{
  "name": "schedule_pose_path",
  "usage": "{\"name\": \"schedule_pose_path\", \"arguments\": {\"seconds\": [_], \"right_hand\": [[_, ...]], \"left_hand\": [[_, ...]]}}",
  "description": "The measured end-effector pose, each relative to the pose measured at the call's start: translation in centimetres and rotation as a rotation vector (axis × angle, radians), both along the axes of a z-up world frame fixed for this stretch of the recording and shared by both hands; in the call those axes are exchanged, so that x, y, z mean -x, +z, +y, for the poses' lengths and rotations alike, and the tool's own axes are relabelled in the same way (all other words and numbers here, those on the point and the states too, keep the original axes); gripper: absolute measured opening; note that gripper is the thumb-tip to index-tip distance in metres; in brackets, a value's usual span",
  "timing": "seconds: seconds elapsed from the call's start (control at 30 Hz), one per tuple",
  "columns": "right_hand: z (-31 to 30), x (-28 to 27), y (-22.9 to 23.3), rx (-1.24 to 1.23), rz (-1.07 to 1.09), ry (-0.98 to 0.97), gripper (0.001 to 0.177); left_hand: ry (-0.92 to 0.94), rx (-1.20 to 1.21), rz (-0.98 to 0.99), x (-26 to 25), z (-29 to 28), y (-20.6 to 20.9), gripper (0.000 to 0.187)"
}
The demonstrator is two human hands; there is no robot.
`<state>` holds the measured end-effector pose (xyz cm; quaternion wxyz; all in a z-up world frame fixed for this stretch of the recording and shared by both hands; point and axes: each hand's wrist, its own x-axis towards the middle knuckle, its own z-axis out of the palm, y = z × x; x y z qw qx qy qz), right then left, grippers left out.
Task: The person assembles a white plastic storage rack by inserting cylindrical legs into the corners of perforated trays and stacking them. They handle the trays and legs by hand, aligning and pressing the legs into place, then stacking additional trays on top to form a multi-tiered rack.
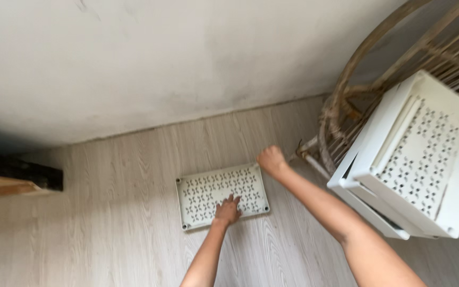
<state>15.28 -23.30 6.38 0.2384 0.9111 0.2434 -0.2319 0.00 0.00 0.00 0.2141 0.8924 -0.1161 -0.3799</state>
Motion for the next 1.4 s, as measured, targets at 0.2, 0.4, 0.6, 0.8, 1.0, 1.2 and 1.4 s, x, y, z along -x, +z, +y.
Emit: {"name": "schedule_pose_path", "arguments": {"seconds": [0.2,0.4,0.6,0.8,1.0,1.2,1.4], "right_hand": [[0.5,5.4,1.8,-0.060,0.016,0.061,0.016],[2.1,7.0,1.1,-0.294,-0.084,-0.169,0.019],[3.2,7.6,12.0,-0.318,-0.413,-0.142,0.044],[-10.6,9.7,29.0,-1.291,-0.627,-0.944,0.019],[-21.1,12.2,31.7,-1.156,-0.340,-1.490,0.024],[-18.1,11.7,32.0,-0.692,-0.267,-1.439,0.035],[-19.1,11.4,33.0,-0.895,-0.467,-1.686,0.026]], "left_hand": [[0.011,-0.102,0.064,0.9,0.0,5.4,0.073],[-0.031,-0.190,0.109,3.9,0.2,5.3,0.077],[-0.092,-0.143,0.008,2.8,-1.5,8.3,0.086],[-0.121,-0.072,-0.110,1.2,-2.5,12.3,0.086],[-0.113,0.073,-0.182,1.8,-5.3,14.9,0.082],[-0.181,0.079,-0.163,3.7,-5.9,16.6,0.075],[-0.173,0.071,-0.119,5.1,-3.5,18.1,0.074]]}}
